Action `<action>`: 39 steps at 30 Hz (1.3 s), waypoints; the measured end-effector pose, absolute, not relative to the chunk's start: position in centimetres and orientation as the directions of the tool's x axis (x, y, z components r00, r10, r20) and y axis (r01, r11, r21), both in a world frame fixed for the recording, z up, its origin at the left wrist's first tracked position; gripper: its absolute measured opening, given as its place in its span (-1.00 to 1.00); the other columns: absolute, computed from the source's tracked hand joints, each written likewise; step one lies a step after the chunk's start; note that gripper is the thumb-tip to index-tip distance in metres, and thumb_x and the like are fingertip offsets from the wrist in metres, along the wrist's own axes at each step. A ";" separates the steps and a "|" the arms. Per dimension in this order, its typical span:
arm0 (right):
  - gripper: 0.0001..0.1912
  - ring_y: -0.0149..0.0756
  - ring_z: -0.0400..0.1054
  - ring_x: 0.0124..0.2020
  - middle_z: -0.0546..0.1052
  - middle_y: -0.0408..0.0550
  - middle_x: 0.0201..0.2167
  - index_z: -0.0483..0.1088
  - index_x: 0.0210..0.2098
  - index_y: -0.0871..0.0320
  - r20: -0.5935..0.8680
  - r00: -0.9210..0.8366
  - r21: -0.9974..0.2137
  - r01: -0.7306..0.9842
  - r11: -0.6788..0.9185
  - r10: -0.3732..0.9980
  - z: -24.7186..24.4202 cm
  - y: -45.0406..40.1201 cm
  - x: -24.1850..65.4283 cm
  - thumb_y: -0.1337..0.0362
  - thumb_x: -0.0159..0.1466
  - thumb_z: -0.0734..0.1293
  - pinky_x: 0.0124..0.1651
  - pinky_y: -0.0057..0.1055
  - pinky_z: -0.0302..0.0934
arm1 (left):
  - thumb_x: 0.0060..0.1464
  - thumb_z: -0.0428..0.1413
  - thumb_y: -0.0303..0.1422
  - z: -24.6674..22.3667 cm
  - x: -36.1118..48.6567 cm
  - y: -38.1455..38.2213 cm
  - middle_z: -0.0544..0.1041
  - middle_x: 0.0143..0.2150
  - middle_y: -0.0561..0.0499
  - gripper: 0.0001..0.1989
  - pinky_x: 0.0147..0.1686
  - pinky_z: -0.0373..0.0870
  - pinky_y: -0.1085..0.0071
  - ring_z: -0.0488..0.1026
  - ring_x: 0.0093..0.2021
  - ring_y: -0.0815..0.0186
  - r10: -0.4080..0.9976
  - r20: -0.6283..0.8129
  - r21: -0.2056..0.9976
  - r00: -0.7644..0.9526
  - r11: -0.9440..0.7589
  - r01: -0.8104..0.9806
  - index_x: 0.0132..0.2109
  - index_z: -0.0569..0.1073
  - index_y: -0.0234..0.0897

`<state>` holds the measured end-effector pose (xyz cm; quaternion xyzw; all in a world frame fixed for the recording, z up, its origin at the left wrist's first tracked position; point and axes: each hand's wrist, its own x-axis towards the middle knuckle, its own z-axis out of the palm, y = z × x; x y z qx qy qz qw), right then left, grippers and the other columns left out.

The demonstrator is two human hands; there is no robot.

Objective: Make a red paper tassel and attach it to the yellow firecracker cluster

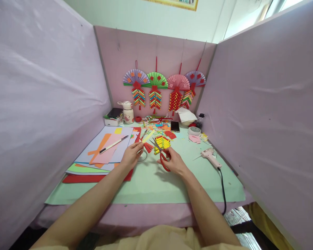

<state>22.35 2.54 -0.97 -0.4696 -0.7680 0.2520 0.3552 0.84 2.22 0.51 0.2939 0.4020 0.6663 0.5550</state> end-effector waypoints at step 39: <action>-0.57 -0.42 0.09 -0.55 0.33 -0.24 -0.61 0.22 -0.51 0.11 0.386 -0.198 -0.729 0.532 0.430 0.901 -1.6 2.1 21.5 -0.11 0.06 0.36 -0.47 -0.47 0.03 | -0.39 0.41 -0.26 0.2 1.8 1.5 0.46 -0.43 0.05 -0.67 -0.38 0.25 0.50 0.34 -0.40 0.44 0.986 -0.101 0.823 -0.135 0.007 -0.568 -0.42 0.53 -0.31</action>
